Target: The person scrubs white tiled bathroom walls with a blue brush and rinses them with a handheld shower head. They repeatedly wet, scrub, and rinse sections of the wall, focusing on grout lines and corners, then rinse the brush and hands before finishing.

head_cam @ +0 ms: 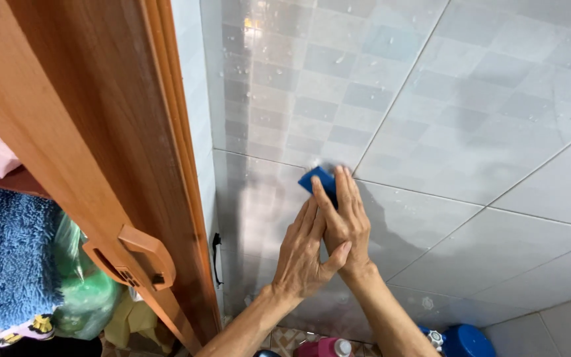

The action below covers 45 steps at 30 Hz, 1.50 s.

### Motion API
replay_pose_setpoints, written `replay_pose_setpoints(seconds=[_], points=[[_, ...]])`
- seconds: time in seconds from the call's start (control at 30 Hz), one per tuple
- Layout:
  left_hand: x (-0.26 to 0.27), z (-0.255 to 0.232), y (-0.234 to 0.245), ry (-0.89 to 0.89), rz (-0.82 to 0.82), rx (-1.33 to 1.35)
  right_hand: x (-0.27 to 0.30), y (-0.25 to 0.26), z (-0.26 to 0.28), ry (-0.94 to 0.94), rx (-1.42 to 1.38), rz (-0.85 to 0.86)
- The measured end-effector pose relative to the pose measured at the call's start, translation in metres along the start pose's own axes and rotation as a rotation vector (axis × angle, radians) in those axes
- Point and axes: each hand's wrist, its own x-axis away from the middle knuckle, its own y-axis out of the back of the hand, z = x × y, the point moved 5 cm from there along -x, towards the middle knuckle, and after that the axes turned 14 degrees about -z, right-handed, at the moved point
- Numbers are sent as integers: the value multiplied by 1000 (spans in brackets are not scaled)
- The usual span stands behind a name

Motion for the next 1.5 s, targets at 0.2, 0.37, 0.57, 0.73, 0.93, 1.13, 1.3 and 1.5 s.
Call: replay_pose_setpoints(seconds=[0.2,0.37,0.57,0.73,0.93,1.13,1.3,1.5], points=[[-97,-39,32,-190,-169,79,-112,14,-6,68,12,-204],[-177,-63,39,-310,-327,9,-225,47,5,108,-6,-311],[-161,-67,55,-313,-278,124,-191,18,-14,105,239,-283],[-98,-30,53,-183,-214,148,-120,2,16,90,106,-202],[-22,19,45,59,-139,97,-37,-31,41,56,19,-35],[-24,18,59,87,-182,110,-39,-41,47,48,-79,6],[-98,-9,83,-22,-292,119,-136,-34,42,66,-121,-189],[-124,-13,102,280,-299,384,-185,-63,45,-18,38,-175]])
